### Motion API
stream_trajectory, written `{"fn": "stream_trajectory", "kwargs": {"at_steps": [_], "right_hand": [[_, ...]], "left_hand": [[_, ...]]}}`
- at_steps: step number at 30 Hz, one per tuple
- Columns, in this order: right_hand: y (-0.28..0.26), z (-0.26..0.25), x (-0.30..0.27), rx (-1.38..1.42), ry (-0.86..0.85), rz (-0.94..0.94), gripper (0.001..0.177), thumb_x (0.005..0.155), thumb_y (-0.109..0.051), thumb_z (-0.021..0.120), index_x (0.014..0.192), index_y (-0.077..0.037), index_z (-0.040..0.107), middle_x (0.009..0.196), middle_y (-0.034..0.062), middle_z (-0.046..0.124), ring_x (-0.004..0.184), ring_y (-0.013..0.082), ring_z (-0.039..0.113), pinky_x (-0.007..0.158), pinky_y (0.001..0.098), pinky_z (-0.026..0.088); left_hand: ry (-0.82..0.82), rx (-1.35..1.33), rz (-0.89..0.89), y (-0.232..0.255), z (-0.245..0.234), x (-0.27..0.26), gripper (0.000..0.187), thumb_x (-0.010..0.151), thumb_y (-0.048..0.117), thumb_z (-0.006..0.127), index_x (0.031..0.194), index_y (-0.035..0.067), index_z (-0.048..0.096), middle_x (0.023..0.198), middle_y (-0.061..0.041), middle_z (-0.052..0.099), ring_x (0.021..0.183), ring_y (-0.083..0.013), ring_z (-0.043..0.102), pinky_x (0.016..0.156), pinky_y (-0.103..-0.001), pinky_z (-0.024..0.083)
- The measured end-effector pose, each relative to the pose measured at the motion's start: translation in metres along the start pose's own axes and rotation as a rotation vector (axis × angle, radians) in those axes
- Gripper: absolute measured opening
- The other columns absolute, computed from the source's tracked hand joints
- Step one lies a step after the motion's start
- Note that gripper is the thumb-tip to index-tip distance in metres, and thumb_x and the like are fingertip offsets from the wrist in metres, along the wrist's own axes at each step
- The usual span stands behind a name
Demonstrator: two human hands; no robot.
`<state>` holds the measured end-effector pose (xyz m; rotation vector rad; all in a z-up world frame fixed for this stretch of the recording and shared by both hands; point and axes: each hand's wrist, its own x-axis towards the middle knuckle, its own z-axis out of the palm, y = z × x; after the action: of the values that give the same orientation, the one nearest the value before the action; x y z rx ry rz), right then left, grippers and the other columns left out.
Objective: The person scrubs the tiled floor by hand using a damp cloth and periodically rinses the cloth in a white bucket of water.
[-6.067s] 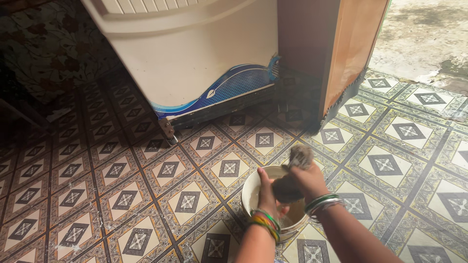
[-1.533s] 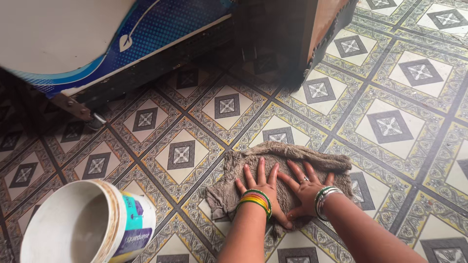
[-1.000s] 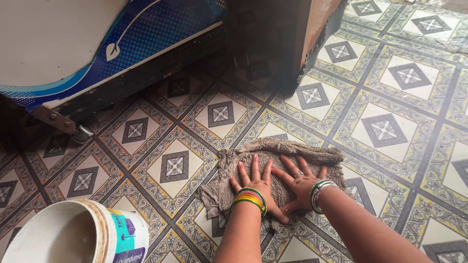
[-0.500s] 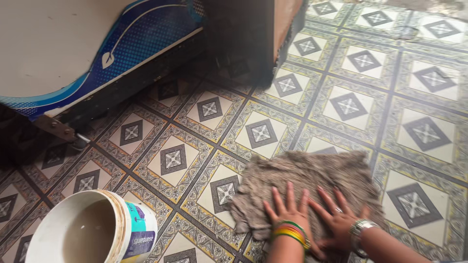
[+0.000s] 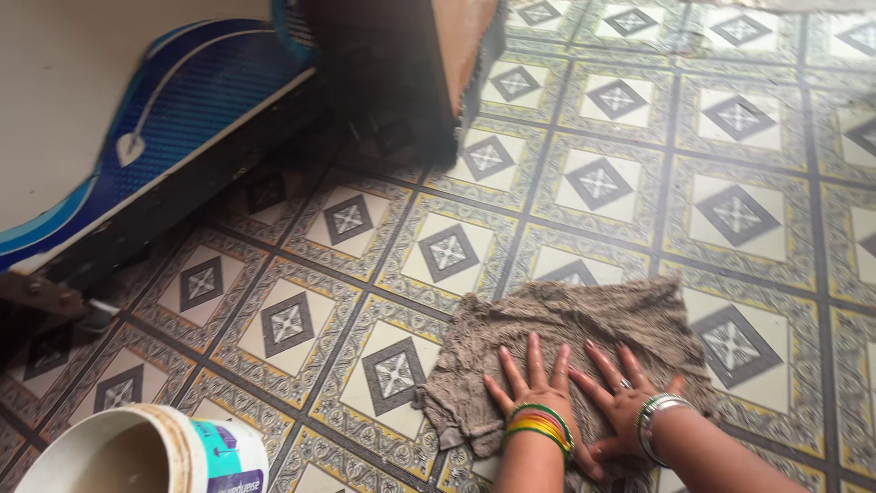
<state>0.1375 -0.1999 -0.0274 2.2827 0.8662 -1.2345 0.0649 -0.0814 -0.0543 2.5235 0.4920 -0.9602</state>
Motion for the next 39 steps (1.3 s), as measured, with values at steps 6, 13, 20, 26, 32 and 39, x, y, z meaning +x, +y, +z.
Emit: {"fn": "stream_trajectory", "kwargs": {"at_steps": [6,13,20,26,32,39], "right_hand": [[0.002,0.001,0.003,0.063,0.022,-0.014,0.122,0.077,-0.075,0.077,0.161,-0.053,-0.009,0.169,-0.0113,-0.033,0.159,0.0333,-0.025,0.109,0.0868,0.017],[0.005,0.003,0.005,0.102,0.053,-0.004,0.121,0.077,-0.074,0.075,0.160,-0.054,-0.011,0.169,-0.0143,-0.033,0.160,0.0305,-0.020,0.110,0.0853,0.019],[0.008,-0.001,0.003,0.107,0.042,-0.053,0.121,0.078,-0.073,0.077,0.160,-0.055,-0.011,0.169,-0.0108,-0.034,0.160,0.0325,-0.022,0.111,0.0862,0.013],[0.031,-0.022,0.018,0.090,0.091,-0.110,0.121,0.076,-0.073,0.076,0.159,-0.055,-0.010,0.171,-0.0118,-0.029,0.160,0.0327,-0.016,0.111,0.0860,0.012],[0.056,-0.037,0.038,0.161,0.156,-0.117,0.120,0.075,-0.074,0.075,0.159,-0.056,-0.008,0.172,-0.0132,-0.026,0.160,0.0314,-0.015,0.111,0.0867,0.010],[0.082,-0.057,0.059,0.209,0.227,-0.103,0.128,0.066,-0.076,0.080,0.160,-0.055,-0.005,0.172,-0.0150,-0.019,0.161,0.0288,-0.013,0.113,0.0844,0.007]], "left_hand": [[-0.072,0.040,-0.045,0.005,-0.009,0.005,0.180,0.036,0.053,0.104,0.163,0.036,-0.024,0.167,-0.013,-0.039,0.149,-0.0544,-0.033,0.113,-0.083,-0.006],[-0.011,0.068,-0.018,0.005,-0.012,0.010,0.179,0.034,0.055,0.103,0.163,0.038,-0.020,0.167,-0.011,-0.039,0.150,-0.0542,-0.030,0.113,-0.082,-0.004],[-0.010,0.053,-0.052,0.006,-0.014,0.004,0.178,0.035,0.054,0.104,0.164,0.038,-0.018,0.168,-0.010,-0.037,0.151,-0.0527,-0.030,0.115,-0.080,-0.004],[0.009,0.065,-0.104,0.018,-0.032,0.021,0.177,0.036,0.057,0.102,0.164,0.037,-0.018,0.169,-0.010,-0.035,0.152,-0.0526,-0.026,0.116,-0.080,0.000],[0.031,0.136,-0.079,0.030,-0.058,0.050,0.177,0.034,0.060,0.101,0.164,0.036,-0.017,0.169,-0.011,-0.033,0.152,-0.0530,-0.024,0.116,-0.080,0.001],[0.040,0.083,-0.080,0.037,-0.077,0.079,0.176,0.033,0.060,0.100,0.165,0.039,-0.016,0.170,-0.010,-0.029,0.153,-0.0521,-0.024,0.116,-0.080,0.002]]}}
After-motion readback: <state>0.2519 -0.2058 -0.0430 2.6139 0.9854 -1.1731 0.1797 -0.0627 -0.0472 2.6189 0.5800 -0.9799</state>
